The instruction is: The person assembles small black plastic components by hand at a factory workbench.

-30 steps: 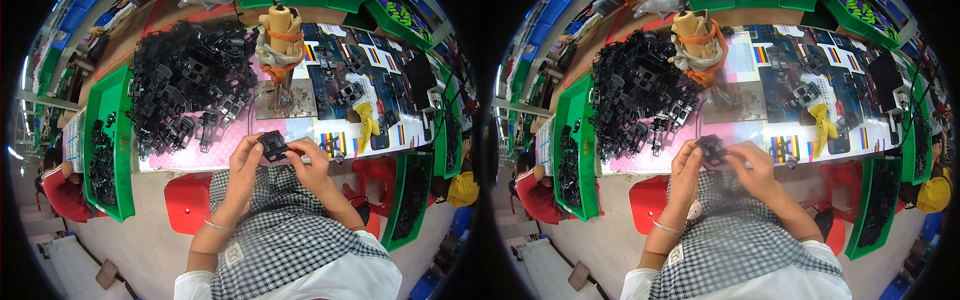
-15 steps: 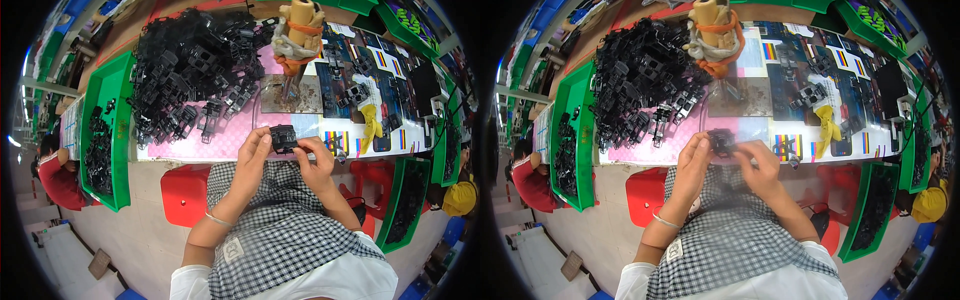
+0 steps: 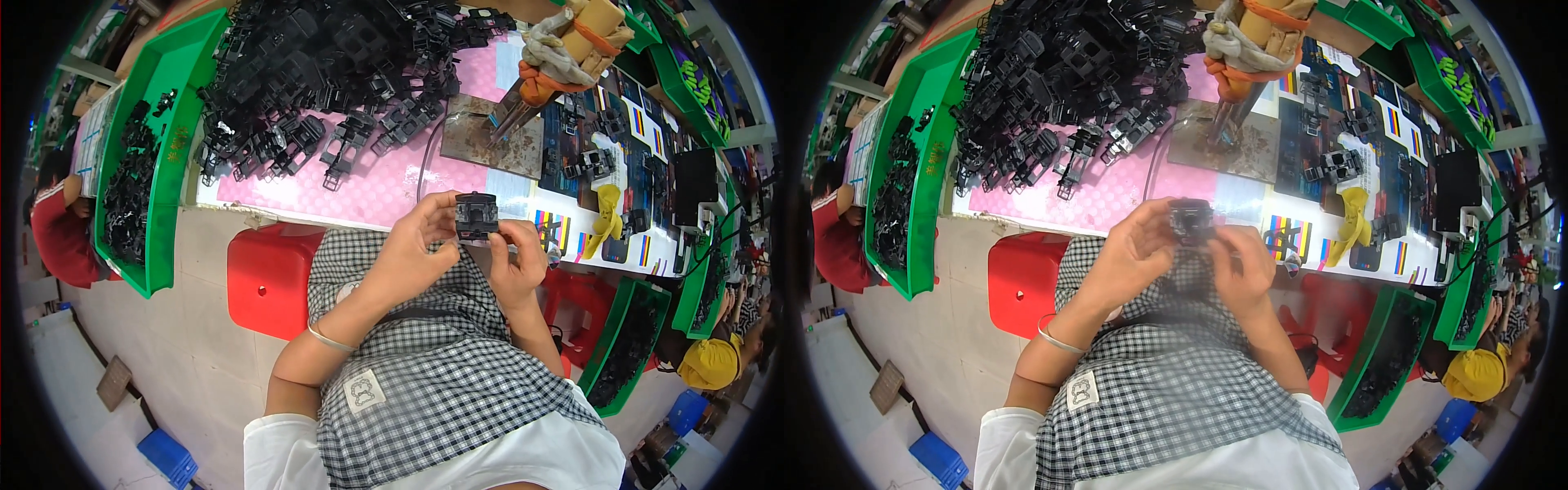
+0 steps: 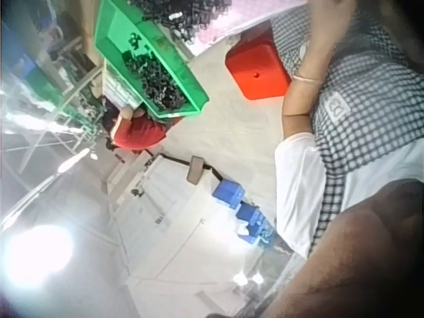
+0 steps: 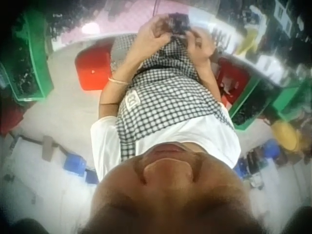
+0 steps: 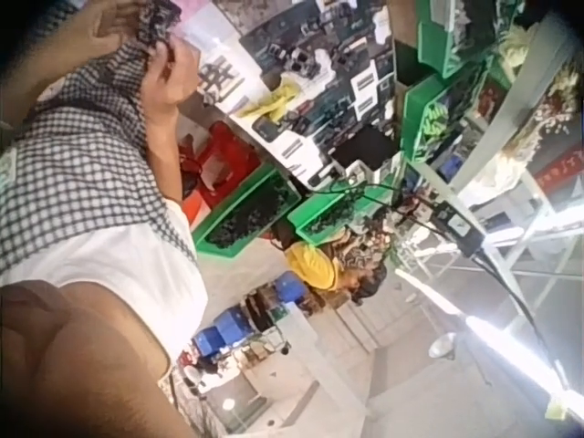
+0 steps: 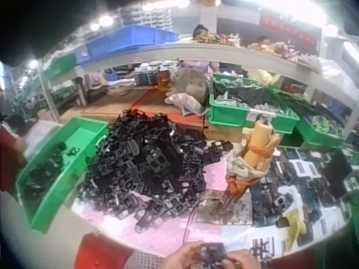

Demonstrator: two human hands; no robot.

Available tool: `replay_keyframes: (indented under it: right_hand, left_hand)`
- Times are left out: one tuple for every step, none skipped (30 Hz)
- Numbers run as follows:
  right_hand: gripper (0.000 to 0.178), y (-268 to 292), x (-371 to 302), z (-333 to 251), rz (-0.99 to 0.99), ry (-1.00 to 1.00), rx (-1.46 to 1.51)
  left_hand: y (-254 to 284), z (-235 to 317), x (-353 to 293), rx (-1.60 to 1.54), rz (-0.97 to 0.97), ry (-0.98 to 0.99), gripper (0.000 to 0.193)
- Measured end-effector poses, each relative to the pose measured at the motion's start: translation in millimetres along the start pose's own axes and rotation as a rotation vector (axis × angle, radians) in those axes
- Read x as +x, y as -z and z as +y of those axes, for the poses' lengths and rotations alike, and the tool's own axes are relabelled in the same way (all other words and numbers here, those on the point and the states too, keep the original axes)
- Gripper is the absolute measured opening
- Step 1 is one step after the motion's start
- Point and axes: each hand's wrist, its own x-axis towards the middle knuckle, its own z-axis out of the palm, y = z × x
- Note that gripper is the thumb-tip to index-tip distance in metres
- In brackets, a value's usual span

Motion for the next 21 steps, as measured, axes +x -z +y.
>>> replay_keyframes:
  right_hand:
    - [0.022, 0, 0, 0, 0.000, -0.007, 0.003]
    - [0.021, 0, 1, -1, 0.001, -0.013, 0.006]
    - [0.021, 0, 1, -1, 0.001, -0.010, 0.004]
    - [0.022, 0, 0, -1, 0.016, -0.005, 0.002]
    - [0.022, 1, 0, -1, 0.031, -0.001, -0.001]
    - [0.022, 1, 1, 0, 0.034, 0.002, -0.004]
    - [0.022, 1, 1, 0, 0.037, 0.000, -0.006]
    - [0.022, 1, 1, -1, 0.041, -0.001, -0.009]
    - [0.022, 1, 1, -1, 0.043, 0.002, -0.010]
    - [0.022, 1, 1, -2, 0.034, -0.002, -0.015]
    - [0.023, 1, 1, -2, 0.026, -0.004, -0.019]
    - [0.023, 2, 1, -3, 0.030, -0.002, -0.021]
    - [0.023, 3, 1, -2, 0.033, 0.057, -0.056]
    - [0.024, 4, 2, -2, 0.037, 0.116, -0.092]
    - [0.027, 4, 3, -2, 0.042, 0.148, -0.115]
    - [0.027, 5, 4, -2, 0.051, 0.152, -0.117]
    - [0.028, 7, 5, -4, 0.027, 0.210, -0.136]
    - [0.029, 8, 6, -5, 0.004, 0.267, -0.155]
    - [0.032, 9, 9, -5, -0.003, 0.308, -0.182]
    - [0.032, 9, 9, -4, 0.013, 0.312, -0.188]
    - [0.032, 8, 8, -3, 0.012, 0.310, -0.177]
  left_hand:
    - [-2, -5, -1, -0.013, 0.055, -0.034, 0.034]
    - [-3, -7, -1, -0.026, 0.109, -0.067, 0.034]
    - [-3, -6, -3, -0.027, 0.108, -0.071, 0.034]
    - [-4, -2, -5, -0.030, 0.142, -0.099, 0.032]
    - [-3, 0, -5, -0.032, 0.176, -0.128, 0.031]
    - [0, 0, -3, -0.033, 0.172, -0.131, 0.031]
    - [4, -1, -2, 0.046, 0.202, -0.164, 0.028]
    - [6, -1, -1, 0.124, 0.231, -0.196, 0.026]
    - [6, 0, 0, 0.124, 0.229, -0.199, 0.026]
    - [6, 2, 0, 0.176, 0.245, -0.220, 0.024]
    - [5, 4, 0, 0.228, 0.261, -0.243, 0.023]
    - [5, 5, 0, 0.229, 0.258, -0.246, 0.023]
    - [5, 6, 0, 0.315, 0.245, -0.257, 0.021]
    - [4, 8, 1, 0.402, 0.231, -0.268, 0.020]
    - [2, 11, 1, 0.383, 0.246, -0.245, 0.018]
    - [3, 11, 1, 0.386, 0.240, -0.253, 0.018]
    - [4, 9, 1, 0.371, 0.239, -0.221, 0.017]
    - [5, 9, 0, 0.357, 0.237, -0.189, 0.015]
    - [3, 11, 1, 0.351, 0.262, -0.163, 0.013]
    - [3, 12, 1, 0.358, 0.250, -0.174, 0.013]
    - [3, 13, 0, 0.435, 0.261, -0.212, 0.013]
